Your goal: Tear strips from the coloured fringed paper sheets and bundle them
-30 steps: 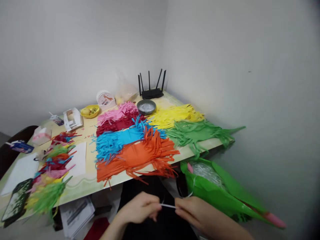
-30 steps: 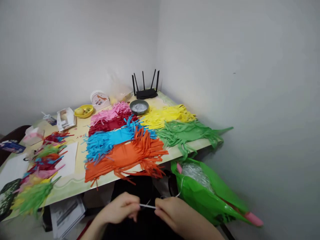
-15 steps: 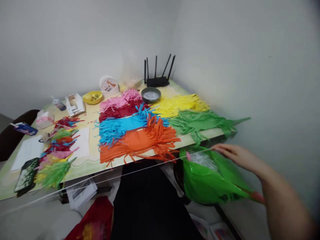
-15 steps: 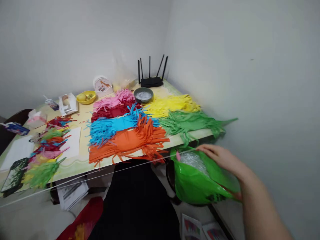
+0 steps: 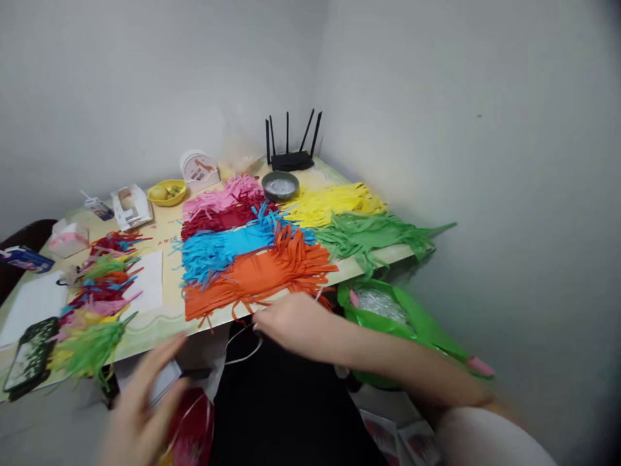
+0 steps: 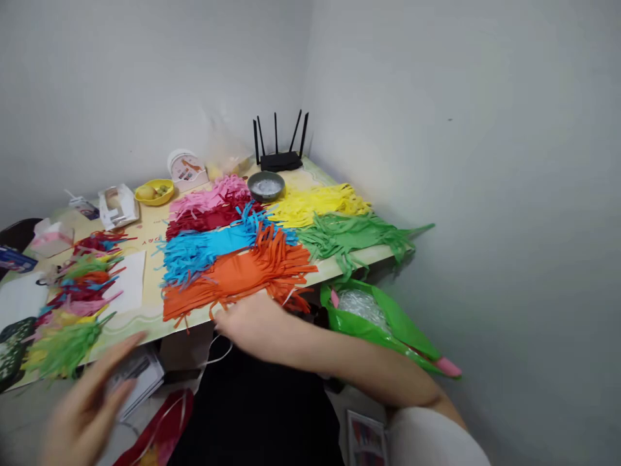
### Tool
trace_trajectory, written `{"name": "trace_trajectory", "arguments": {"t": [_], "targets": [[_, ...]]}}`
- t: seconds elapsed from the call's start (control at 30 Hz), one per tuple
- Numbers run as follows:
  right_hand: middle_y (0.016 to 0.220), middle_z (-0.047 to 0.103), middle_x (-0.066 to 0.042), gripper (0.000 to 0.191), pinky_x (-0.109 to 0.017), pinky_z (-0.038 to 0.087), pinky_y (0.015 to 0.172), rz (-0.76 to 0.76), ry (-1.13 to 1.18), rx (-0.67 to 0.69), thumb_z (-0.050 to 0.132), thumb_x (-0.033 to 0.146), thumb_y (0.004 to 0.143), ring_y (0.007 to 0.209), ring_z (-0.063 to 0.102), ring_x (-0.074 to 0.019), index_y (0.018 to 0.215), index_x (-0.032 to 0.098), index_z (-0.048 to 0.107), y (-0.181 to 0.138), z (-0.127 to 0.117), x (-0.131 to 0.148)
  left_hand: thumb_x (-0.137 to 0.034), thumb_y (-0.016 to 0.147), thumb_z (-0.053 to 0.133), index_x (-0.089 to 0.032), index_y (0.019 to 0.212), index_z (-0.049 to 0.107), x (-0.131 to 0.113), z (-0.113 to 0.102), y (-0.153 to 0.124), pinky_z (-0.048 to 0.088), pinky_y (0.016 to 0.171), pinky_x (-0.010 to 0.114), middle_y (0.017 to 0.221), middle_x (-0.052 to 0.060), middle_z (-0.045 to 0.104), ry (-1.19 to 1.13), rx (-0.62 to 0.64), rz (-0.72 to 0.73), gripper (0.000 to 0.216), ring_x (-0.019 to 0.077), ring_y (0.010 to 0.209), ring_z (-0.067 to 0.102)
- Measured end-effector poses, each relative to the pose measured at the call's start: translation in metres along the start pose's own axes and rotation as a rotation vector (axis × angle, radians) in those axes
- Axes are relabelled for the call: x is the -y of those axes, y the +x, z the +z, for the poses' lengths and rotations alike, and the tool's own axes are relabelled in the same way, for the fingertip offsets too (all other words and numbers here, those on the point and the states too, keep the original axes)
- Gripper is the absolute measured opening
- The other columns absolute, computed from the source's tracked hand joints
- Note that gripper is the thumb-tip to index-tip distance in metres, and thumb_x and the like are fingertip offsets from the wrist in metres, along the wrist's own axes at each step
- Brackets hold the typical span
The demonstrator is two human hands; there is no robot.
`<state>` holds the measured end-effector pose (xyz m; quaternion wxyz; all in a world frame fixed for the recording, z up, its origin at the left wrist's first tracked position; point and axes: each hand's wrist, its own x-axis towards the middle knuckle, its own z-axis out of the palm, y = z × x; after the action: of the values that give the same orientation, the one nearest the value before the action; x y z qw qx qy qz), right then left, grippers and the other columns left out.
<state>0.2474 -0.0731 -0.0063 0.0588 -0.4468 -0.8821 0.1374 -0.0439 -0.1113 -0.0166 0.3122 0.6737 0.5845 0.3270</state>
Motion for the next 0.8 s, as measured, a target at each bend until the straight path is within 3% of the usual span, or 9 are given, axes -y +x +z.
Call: {"name": "trace_trajectory", "arguments": {"t": [0.03,0.1,0.2,0.33,0.37,0.47,0.53,0.67,0.8], "targets": [[0.086,0.073,-0.01,0.023,-0.029,0.046,0.068,-0.085,-0.018,-0.013,0.044,0.021,0.097,0.078,0.069,-0.0224,0.1,0.012,0.065,0.01,0.005,0.011,-0.052,0.076,0.07,-0.029,0.116,0.065,-0.006,0.025,0.012,0.047,0.096,0.037,0.114,0.002,0.068,-0.066,0.143,0.011,0.047,0.0277,0.113,0.057],[0.09,0.072,-0.012,0.021,-0.028,0.046,0.069,-0.141,-0.011,-0.046,0.045,0.02,0.097,0.081,0.069,-0.0216,0.104,0.01,0.063,0.019,0.01,0.019,-0.054,0.079,0.065,-0.02,0.113,0.063,-0.016,0.069,0.039,0.05,0.072,0.028,0.089,0.005,0.069,-0.244,0.429,-0.029,0.048,0.0198,0.081,0.062],[0.087,0.072,-0.01,0.024,-0.026,0.045,0.07,-0.072,0.085,-0.035,0.045,0.025,0.098,0.079,0.068,-0.0186,0.103,0.011,0.065,0.021,0.009,-0.009,-0.062,0.083,0.054,-0.016,0.087,0.057,-0.016,0.104,0.071,0.029,0.045,0.018,0.053,-0.006,0.045,-0.468,0.586,-0.13,0.046,0.0075,0.045,0.037],[0.098,0.075,0.001,0.025,-0.017,0.045,0.077,-0.064,0.274,0.193,0.056,0.038,0.094,0.087,0.068,-0.0119,0.103,0.022,0.072,0.04,-0.009,-0.105,-0.064,0.082,0.055,-0.017,0.074,0.049,0.001,0.106,0.091,0.014,0.042,0.018,0.046,-0.011,0.029,-0.524,0.553,-0.218,0.048,0.0044,0.041,0.02],[0.102,0.074,0.003,0.026,-0.016,0.045,0.08,0.104,0.222,0.145,0.053,0.039,0.095,0.092,0.067,-0.0111,0.102,0.024,0.073,0.05,-0.014,-0.135,-0.065,0.081,0.055,-0.017,0.075,0.05,0.004,0.106,0.094,0.013,0.042,0.019,0.045,-0.011,0.028,-0.527,0.556,-0.233,0.049,0.0045,0.04,0.019],[0.124,0.066,-0.013,0.044,-0.03,0.043,0.095,0.415,0.068,-0.012,0.026,0.025,0.103,0.113,0.06,-0.0213,0.122,0.011,0.063,0.086,-0.027,-0.218,-0.069,0.079,0.054,-0.017,0.075,0.051,0.008,0.11,0.103,0.012,0.042,0.019,0.045,-0.011,0.027,-0.526,0.571,-0.264,0.052,0.0048,0.04,0.018],[0.129,0.061,-0.016,0.039,-0.038,0.043,0.099,0.534,-0.002,-0.038,0.032,0.024,0.102,0.118,0.058,-0.0239,0.126,0.01,0.059,0.109,-0.027,-0.259,-0.072,0.078,0.053,-0.017,0.073,0.051,0.008,0.115,0.108,0.014,0.043,0.019,0.046,-0.01,0.029,-0.5,0.573,-0.27,0.055,0.0052,0.042,0.02],[0.121,0.062,-0.009,0.032,-0.044,0.051,0.092,0.673,-0.091,0.037,0.057,0.035,0.094,0.106,0.062,-0.0214,0.118,0.015,0.06,0.134,-0.011,-0.307,-0.074,0.076,0.053,-0.017,0.07,0.05,0.016,0.119,0.116,0.015,0.046,0.02,0.049,-0.009,0.031,-0.46,0.546,-0.302,0.058,0.0058,0.045,0.022],[0.12,0.061,-0.01,0.032,-0.043,0.053,0.089,0.768,-0.161,0.109,0.058,0.034,0.093,0.104,0.062,-0.0212,0.118,0.015,0.059,0.134,0.001,-0.337,-0.077,0.074,0.054,-0.017,0.068,0.047,0.029,0.113,0.121,0.014,0.046,0.02,0.05,-0.009,0.027,-0.479,0.495,-0.403,0.06,0.0055,0.046,0.02]]}}
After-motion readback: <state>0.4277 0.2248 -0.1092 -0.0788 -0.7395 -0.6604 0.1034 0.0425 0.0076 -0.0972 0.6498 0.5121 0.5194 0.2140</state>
